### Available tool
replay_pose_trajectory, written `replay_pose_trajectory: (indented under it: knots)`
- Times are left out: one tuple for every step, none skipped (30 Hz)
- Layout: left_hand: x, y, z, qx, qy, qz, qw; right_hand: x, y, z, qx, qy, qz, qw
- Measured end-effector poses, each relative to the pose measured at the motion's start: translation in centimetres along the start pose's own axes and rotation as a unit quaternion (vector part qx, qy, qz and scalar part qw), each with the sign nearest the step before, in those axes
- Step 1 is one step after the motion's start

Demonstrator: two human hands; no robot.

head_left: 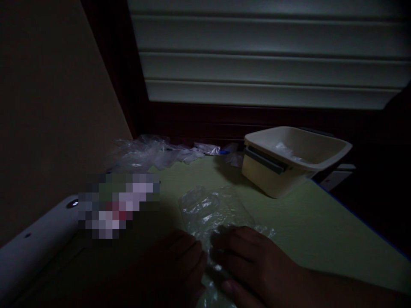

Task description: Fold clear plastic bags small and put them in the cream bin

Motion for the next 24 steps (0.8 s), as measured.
replay_pose_trajectory:
  knots:
    - [0.04,-0.04,-0.01,-0.003,-0.001,-0.007,1.0,-0.01,-0.02,-0.01,0.002,0.003,0.001,1.0]
    - [0.08,-0.06,-0.03,-0.003,-0.005,-0.011,1.0,-0.02,-0.03,-0.01,0.005,0.006,0.0,1.0]
    - [0.12,-0.05,-0.04,-0.003,-0.008,-0.013,1.0,-0.03,-0.03,0.0,0.007,0.006,-0.002,1.0]
    - [0.14,-0.02,-0.05,-0.002,-0.012,-0.014,1.0,-0.04,-0.01,0.02,0.006,0.004,-0.006,1.0]
    - [0.13,0.01,-0.05,-0.002,-0.012,-0.016,1.0,-0.05,0.0,0.04,0.002,-0.001,-0.01,1.0]
    - [0.11,0.05,-0.04,-0.001,-0.009,-0.018,1.0,-0.05,0.01,0.07,-0.003,-0.01,-0.013,1.0]
    - [0.07,0.09,-0.03,0.001,-0.004,-0.02,1.0,-0.04,0.03,0.12,-0.007,-0.022,-0.013,1.0]
    - [0.03,0.13,-0.02,0.005,0.001,-0.023,1.0,-0.04,0.05,0.16,-0.01,-0.036,-0.014,0.999]
    - [0.01,0.15,-0.02,0.005,0.005,-0.026,1.0,-0.06,0.08,0.21,-0.009,-0.051,-0.015,0.999]
    - [-0.01,0.17,-0.02,0.005,0.006,-0.027,1.0,-0.1,0.15,0.25,-0.001,-0.063,-0.017,0.998]
    - [-0.01,0.18,-0.02,0.002,0.006,-0.026,1.0,-0.21,0.24,0.28,0.013,-0.065,-0.018,0.998]
    - [0.0,0.2,-0.02,0.001,0.003,-0.025,1.0,-0.35,0.36,0.3,0.03,-0.063,-0.02,0.997]
    - [-0.01,0.23,-0.01,-0.003,0.002,-0.024,1.0,-0.49,0.45,0.31,0.039,-0.06,-0.022,0.997]
    - [-0.03,0.26,0.01,-0.005,0.003,-0.022,1.0,-0.63,0.53,0.31,0.046,-0.052,-0.02,0.997]
    - [-0.07,0.31,0.03,-0.006,0.007,-0.022,1.0,-0.68,0.54,0.3,0.043,-0.058,-0.021,0.997]
    - [-0.11,0.35,0.07,-0.007,0.009,-0.021,1.0,-0.67,0.45,0.28,0.028,-0.066,-0.02,0.997]
    - [-0.11,0.38,0.12,-0.012,0.005,-0.024,1.0,-0.66,0.37,0.26,0.028,-0.057,-0.019,0.998]
    - [-0.11,0.41,0.16,-0.014,0.0,-0.026,1.0,-0.64,0.37,0.23,0.058,-0.036,-0.021,0.997]
    - [-0.09,0.45,0.19,-0.017,-0.002,-0.027,0.999,-0.55,0.25,0.22,0.064,-0.022,-0.02,0.997]
    - [-0.04,0.5,0.21,-0.015,-0.004,-0.03,0.999,-0.43,0.15,0.21,0.073,-0.01,-0.021,0.997]
    - [0.0,0.56,0.2,-0.013,-0.003,-0.03,0.999,-0.3,0.04,0.21,0.071,-0.003,-0.021,0.997]
    - [0.03,0.61,0.18,-0.013,0.004,-0.029,0.999,-0.19,-0.04,0.22,0.061,0.0,-0.019,0.998]
    - [0.06,0.66,0.15,-0.009,0.011,-0.027,1.0,-0.1,-0.07,0.25,0.052,-0.001,-0.016,0.999]
    - [0.08,0.7,0.12,-0.004,0.015,-0.025,1.0,-0.06,-0.05,0.29,0.043,0.0,-0.011,0.999]
Point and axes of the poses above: each hand's wrist, its own z-axis away from the middle knuckle, its own y-axis out of the palm, x = y × z, the point moved 2 cm from there along -z, towards the middle knuckle, and after that the axes turned 1 degree about z, right-handed, at the moved point
